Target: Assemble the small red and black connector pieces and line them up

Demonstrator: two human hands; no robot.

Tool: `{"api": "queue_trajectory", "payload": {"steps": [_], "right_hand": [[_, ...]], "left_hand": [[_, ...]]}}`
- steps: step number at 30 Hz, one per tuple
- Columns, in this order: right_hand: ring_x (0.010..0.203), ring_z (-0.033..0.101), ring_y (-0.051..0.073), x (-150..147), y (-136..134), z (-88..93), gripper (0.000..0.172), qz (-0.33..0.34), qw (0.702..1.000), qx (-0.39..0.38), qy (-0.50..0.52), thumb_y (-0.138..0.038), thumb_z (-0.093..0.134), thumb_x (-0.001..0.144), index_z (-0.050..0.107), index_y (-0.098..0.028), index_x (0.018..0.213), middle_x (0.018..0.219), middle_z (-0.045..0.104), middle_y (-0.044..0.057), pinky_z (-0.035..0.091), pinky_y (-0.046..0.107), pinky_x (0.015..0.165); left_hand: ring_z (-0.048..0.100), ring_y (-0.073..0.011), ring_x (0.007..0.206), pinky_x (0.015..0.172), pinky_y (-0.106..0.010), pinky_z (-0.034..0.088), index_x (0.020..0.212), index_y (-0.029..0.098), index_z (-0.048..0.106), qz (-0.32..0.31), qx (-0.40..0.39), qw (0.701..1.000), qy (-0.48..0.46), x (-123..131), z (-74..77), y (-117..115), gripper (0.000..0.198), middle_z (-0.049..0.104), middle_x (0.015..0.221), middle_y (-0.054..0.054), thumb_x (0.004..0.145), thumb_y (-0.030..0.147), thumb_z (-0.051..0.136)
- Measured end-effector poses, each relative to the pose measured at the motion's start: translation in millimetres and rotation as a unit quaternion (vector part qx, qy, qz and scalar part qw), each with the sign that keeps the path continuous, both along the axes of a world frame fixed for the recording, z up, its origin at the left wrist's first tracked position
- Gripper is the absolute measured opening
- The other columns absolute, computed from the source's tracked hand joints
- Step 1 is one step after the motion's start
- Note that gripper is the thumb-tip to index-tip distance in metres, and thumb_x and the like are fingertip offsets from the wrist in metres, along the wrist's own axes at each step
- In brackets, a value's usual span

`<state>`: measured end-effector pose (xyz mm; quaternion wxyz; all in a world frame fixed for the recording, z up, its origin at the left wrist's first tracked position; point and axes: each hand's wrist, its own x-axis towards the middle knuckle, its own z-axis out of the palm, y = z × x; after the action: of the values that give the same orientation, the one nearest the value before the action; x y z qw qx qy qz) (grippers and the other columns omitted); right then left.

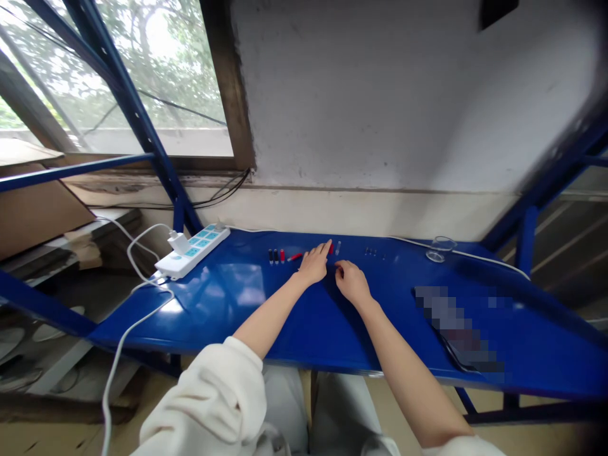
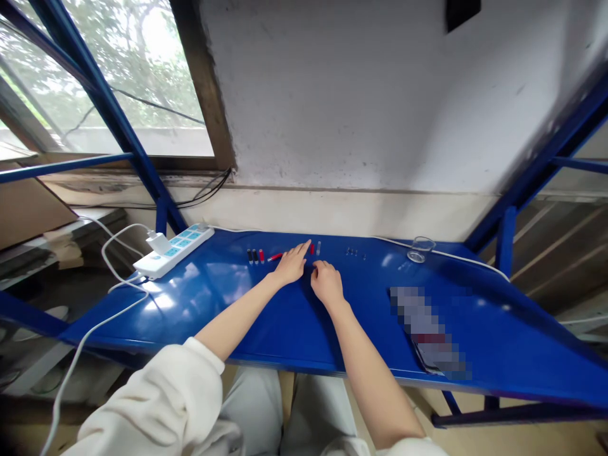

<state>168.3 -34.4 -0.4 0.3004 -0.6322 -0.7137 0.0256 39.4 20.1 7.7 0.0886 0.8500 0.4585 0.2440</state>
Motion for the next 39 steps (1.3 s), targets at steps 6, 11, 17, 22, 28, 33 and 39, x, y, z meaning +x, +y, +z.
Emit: {"api": "queue_trajectory", "payload": {"steps": [6,11,17,22,28,33,39], "right_hand": [[0.082,0.055,0.02,-2,-2,2.5,0.025,-0.015,1.0,-0.001,-0.019,-0.016,0.04,0.077,0.059,-0.018,0.093,0.087,0.061,0.009,0.039,0.029,0.066],[0.085,0.053,0.022,-1,-2,0.6,0.024,-0.038,0.999,-0.006,-0.033,-0.018,0.04,0.078,0.059,-0.018,0.093,0.089,0.06,0.01,0.039,0.032,0.067],[0.104,0.045,0.029,-1,2,-8.6,0.032,-0.064,0.998,-0.016,-0.026,-0.025,0.042,0.08,0.056,-0.019,0.109,0.113,0.053,0.014,0.037,0.043,0.08],[0.121,0.031,0.031,-5,13,-22.1,0.043,-0.069,0.997,-0.041,-0.018,-0.034,0.037,0.084,0.046,-0.019,0.123,0.132,0.039,0.015,0.024,0.054,0.094],[0.126,0.024,0.03,-8,35,-26.4,0.048,-0.07,0.994,-0.083,-0.022,-0.041,0.031,0.086,0.04,-0.021,0.129,0.136,0.033,0.013,0.012,0.059,0.097],[0.125,0.025,0.027,-9,42,-22.2,0.048,-0.077,0.991,-0.105,-0.025,-0.039,0.03,0.086,0.04,-0.019,0.128,0.135,0.037,0.011,0.011,0.058,0.099],[0.092,0.052,0.022,-4,31,-13.5,0.028,-0.042,0.991,0.065,0.114,-0.031,0.036,0.084,0.054,-0.015,0.096,0.095,0.058,0.012,0.039,0.038,0.08]], "left_hand": [[0.042,-0.0267,0.114,0.092,-0.046,0.031,0.135,0.028,0.025,0.001,-0.015,1.0,0.01,6,-5.3,12,0.058,0.041,0.132,-0.01,0.08,0.012,0.036],[0.051,-0.0252,0.1,0.09,-0.042,0.032,0.113,0.02,0.051,0.024,0.015,0.999,-0.027,15,-3.4,19,0.035,0.059,0.104,-0.012,0.081,0.013,0.04],[0.057,-0.0217,0.082,0.076,-0.034,0.041,0.086,0.018,0.056,0.06,0.016,0.996,-0.066,7,-1.2,16,0.013,0.062,0.083,-0.009,0.08,0.016,0.045],[0.058,-0.0151,0.069,0.067,-0.028,0.044,0.077,0.017,0.056,0.1,-0.023,0.958,-0.267,-15,-3.6,0,0.003,0.061,0.073,-0.005,0.075,0.02,0.054],[0.057,-0.0101,0.058,0.059,-0.024,0.045,0.077,0.014,0.053,0.137,-0.173,0.841,-0.494,-31,0.3,-26,0.012,0.063,0.071,-0.004,0.071,0.022,0.059],[0.056,-0.0092,0.054,0.056,-0.023,0.044,0.076,0.013,0.054,0.163,-0.197,0.805,-0.535,-31,-1.7,-35,0.013,0.063,0.071,-0.005,0.069,0.021,0.06],[0.056,-0.0091,0.055,0.056,-0.023,0.043,0.078,0.013,0.054,0.163,-0.202,0.801,-0.539,-29,-2.8,-34,0.013,0.064,0.073,-0.006,0.069,0.021,0.06]]}}
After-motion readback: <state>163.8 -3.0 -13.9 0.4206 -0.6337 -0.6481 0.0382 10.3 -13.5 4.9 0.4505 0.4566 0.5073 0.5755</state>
